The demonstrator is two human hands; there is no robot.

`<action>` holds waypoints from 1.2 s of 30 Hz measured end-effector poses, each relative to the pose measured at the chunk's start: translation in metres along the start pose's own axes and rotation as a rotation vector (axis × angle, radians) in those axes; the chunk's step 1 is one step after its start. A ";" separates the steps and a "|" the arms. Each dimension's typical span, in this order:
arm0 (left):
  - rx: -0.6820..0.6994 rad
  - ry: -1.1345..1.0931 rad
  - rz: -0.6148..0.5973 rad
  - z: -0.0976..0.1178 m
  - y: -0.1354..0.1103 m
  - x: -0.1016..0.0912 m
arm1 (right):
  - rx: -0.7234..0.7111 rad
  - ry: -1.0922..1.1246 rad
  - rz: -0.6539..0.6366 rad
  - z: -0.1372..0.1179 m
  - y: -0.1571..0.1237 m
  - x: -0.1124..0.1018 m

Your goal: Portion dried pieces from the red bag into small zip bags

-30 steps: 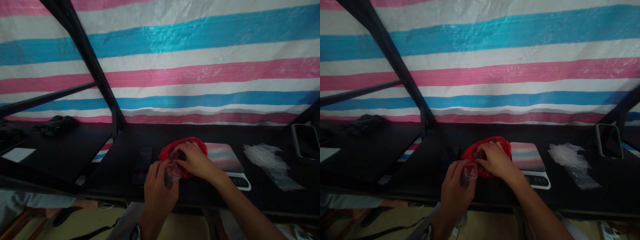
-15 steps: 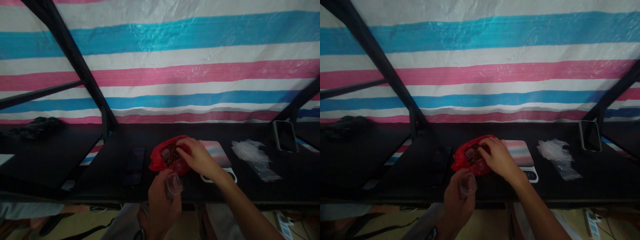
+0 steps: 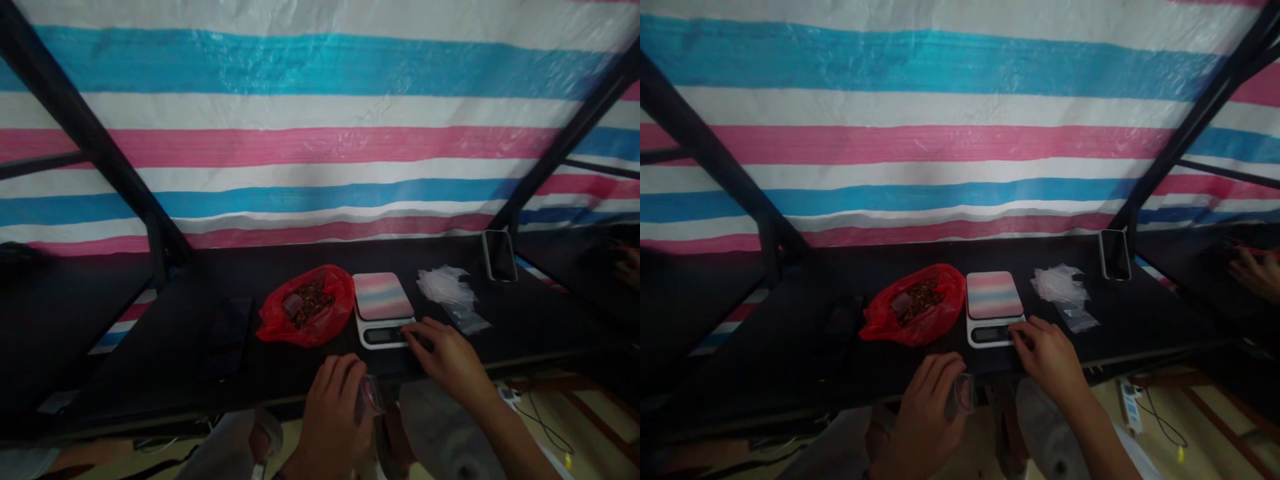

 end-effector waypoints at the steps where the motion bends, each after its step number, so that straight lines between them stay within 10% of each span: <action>1: 0.021 0.013 -0.010 0.006 -0.002 0.004 | -0.006 -0.038 0.004 -0.003 0.000 -0.001; 11: 0.106 -0.090 -0.023 0.038 -0.002 0.020 | -0.078 -0.228 0.135 -0.032 -0.007 0.004; 23: -0.541 -0.942 -0.298 0.022 -0.008 0.049 | 0.153 0.278 0.121 0.020 -0.002 -0.010; 36: -0.557 -1.444 -0.415 0.026 -0.015 0.072 | 0.101 0.285 0.150 0.013 0.001 -0.002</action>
Point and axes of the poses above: each hand's wrist, its own y-axis towards the middle knuckle, its own x-axis out of the palm, z = x × y, the point moved 6 cm from there along y, towards the middle knuckle, and after that the axes turned 7 degrees about x, right-handed, at the moved point
